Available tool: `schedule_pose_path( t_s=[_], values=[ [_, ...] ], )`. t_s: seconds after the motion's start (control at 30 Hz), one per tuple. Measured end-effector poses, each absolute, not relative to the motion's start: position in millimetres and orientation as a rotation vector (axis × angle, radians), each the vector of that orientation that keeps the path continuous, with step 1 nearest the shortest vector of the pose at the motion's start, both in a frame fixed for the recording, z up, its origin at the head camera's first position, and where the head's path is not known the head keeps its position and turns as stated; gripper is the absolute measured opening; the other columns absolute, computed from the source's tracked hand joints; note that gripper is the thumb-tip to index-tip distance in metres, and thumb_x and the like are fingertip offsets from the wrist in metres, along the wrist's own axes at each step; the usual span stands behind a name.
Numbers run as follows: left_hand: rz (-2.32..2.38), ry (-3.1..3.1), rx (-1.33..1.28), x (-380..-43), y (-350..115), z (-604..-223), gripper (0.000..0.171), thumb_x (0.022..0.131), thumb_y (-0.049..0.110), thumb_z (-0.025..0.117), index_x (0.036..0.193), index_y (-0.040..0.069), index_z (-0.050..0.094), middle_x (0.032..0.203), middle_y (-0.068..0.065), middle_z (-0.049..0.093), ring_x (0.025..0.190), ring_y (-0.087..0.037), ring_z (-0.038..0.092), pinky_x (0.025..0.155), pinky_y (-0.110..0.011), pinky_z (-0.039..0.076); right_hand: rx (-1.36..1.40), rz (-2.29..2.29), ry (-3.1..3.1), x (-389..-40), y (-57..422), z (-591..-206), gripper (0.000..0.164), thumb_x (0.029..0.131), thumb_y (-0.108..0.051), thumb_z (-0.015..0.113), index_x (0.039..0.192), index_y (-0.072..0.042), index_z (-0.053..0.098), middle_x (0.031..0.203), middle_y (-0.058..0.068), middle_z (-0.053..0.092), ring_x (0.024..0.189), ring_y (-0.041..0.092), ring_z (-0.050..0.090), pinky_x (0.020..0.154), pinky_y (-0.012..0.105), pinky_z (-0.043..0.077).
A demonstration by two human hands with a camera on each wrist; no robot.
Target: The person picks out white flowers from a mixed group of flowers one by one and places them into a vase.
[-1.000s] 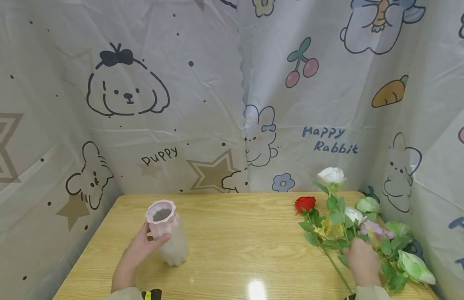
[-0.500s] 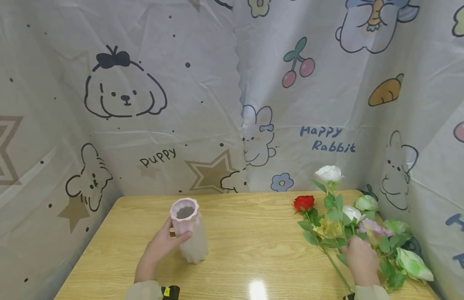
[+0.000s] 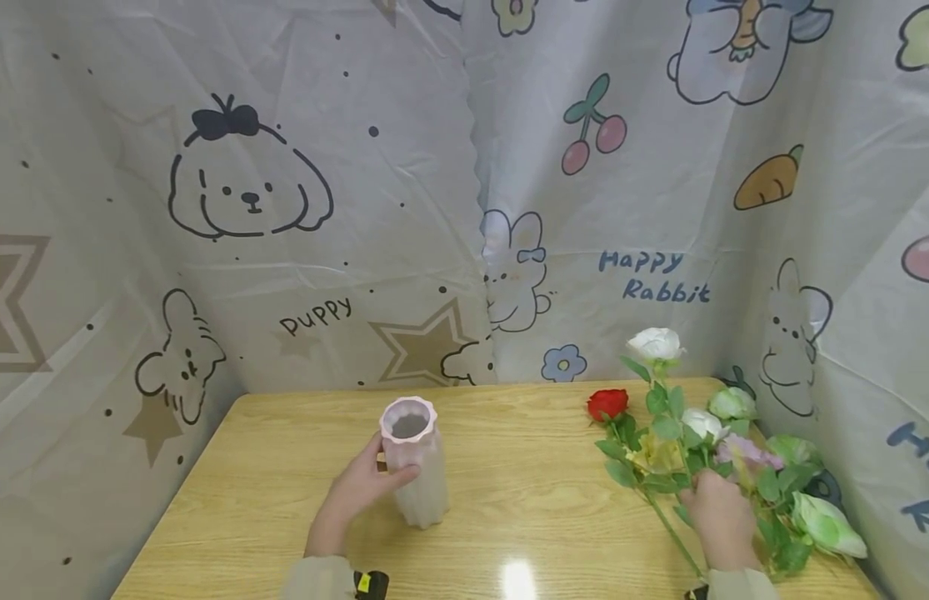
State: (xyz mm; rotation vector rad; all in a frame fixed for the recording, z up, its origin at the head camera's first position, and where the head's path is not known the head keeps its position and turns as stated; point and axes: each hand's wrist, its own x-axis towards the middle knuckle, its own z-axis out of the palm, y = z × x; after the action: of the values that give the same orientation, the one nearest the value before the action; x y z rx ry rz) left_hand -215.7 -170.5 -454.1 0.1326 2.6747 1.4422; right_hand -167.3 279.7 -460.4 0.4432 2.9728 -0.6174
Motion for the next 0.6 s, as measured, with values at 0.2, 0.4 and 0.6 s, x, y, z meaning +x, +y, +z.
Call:
schedule_pose_path(
  t_s=[0.2,0.4,0.6],
  values=[
    [1.376,2.707,0.153,-216,-158,-453,0.077,0.069,0.050,0.067,0.134,0.026,0.033,0.126,-0.005,0.051,0.106,-0.026,0.055,0.083,-0.050,0.049,0.396,-0.663,3.100,-173,263,-453,0.017,0.081,-0.015,0.052,0.085,0.002,0.054,0.065,0.007,0.055,0.054,0.016,0.046,0.047,0.033,0.041],
    [1.379,2.702,0.158,-218,-154,-454,0.078,0.070,0.051,0.067,0.135,0.026,0.031,0.127,-0.006,0.050,0.107,-0.027,0.055,0.083,-0.049,0.049,0.269,-0.742,3.275,-197,228,-423,0.021,0.079,-0.012,0.052,0.090,0.005,0.056,0.070,0.013,0.062,0.051,0.015,0.045,0.043,0.031,0.040],
    [1.390,2.688,0.151,-219,-153,-455,0.081,0.069,0.053,0.066,0.136,0.028,0.030,0.124,-0.004,0.050,0.107,-0.026,0.054,0.083,-0.048,0.050,0.121,-0.762,3.365,-224,182,-391,0.014,0.078,-0.012,0.053,0.084,-0.001,0.059,0.068,0.009,0.061,0.050,0.014,0.043,0.043,0.028,0.036]
  ],
)
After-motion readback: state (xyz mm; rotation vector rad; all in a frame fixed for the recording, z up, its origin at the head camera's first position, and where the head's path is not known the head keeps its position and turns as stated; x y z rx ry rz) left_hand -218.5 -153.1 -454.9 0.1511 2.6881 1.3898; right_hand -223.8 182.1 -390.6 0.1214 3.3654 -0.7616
